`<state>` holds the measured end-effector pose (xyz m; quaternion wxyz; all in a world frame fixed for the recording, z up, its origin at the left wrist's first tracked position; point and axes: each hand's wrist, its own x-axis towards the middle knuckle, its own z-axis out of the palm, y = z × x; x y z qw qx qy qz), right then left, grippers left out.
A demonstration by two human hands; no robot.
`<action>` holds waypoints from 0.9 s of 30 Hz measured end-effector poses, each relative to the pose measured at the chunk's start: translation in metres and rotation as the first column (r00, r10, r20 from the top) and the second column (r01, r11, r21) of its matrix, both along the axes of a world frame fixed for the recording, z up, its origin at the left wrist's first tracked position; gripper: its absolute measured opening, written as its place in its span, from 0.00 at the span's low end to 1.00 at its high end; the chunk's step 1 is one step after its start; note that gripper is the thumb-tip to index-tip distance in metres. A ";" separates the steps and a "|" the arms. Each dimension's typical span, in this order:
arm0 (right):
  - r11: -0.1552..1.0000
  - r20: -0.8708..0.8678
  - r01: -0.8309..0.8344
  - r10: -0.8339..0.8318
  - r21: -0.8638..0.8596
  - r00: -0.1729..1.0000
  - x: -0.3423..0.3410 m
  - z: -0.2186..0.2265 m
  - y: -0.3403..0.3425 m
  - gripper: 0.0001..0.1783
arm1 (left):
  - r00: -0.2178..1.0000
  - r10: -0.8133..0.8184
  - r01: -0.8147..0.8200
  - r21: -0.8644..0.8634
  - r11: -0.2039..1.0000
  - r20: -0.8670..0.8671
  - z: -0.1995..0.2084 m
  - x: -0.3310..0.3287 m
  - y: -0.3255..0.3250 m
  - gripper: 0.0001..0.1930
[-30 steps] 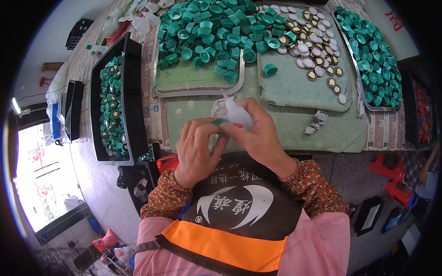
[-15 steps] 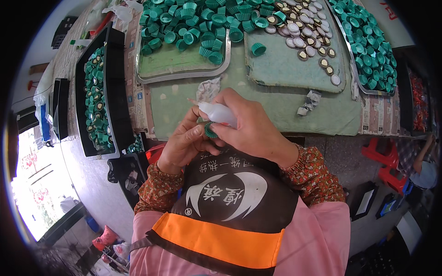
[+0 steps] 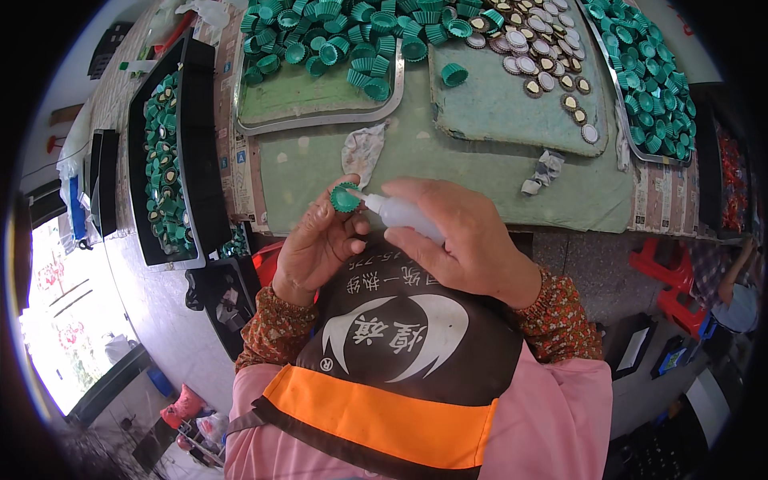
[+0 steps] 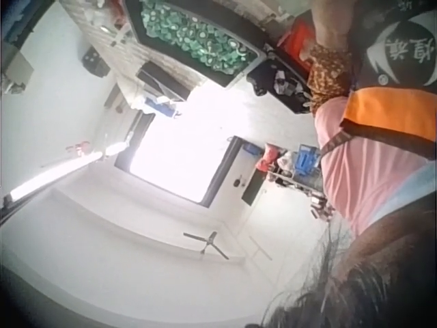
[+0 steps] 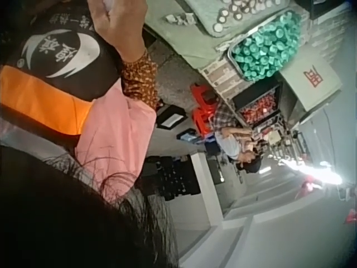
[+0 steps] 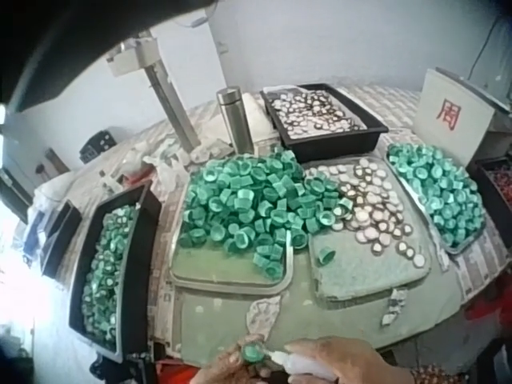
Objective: The person glues small green plastic caps onto toy components with a glue bottle.
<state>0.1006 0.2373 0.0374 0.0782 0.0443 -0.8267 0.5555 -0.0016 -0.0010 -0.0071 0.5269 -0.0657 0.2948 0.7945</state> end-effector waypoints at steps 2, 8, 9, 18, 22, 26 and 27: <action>1.000 -0.030 0.023 -0.022 0.018 0.999 0.001 0.000 -0.004 0.24 | 1.000 -0.003 0.003 0.024 1.000 -0.008 -0.001 0.000 0.000 0.32; 0.999 -0.092 0.032 -0.032 0.001 0.995 0.003 -0.003 -0.008 0.20 | 0.999 -0.002 0.002 0.000 1.000 -0.035 0.000 -0.001 -0.002 0.33; 1.000 -0.093 0.021 -0.020 0.016 0.995 0.003 -0.003 -0.007 0.19 | 0.999 -0.018 0.018 0.003 1.000 -0.040 -0.001 -0.001 -0.003 0.33; 0.998 -0.156 -0.039 0.046 0.053 0.987 0.001 -0.005 -0.010 0.17 | 0.992 -0.086 0.083 -0.039 0.996 -0.088 -0.002 0.000 -0.005 0.32; 0.998 -0.137 -0.046 0.052 0.049 0.989 0.002 -0.005 -0.011 0.16 | 0.991 -0.092 0.088 -0.050 0.995 -0.094 -0.002 0.000 -0.006 0.31; 0.997 -0.157 -0.041 0.051 0.065 0.986 0.001 -0.005 -0.012 0.15 | 0.991 -0.094 0.089 -0.054 0.995 -0.098 -0.005 0.002 -0.006 0.30; 0.997 -0.156 -0.042 0.051 0.062 0.986 0.002 -0.007 -0.012 0.15 | 0.992 -0.090 0.085 -0.065 0.994 -0.089 -0.004 0.002 -0.006 0.30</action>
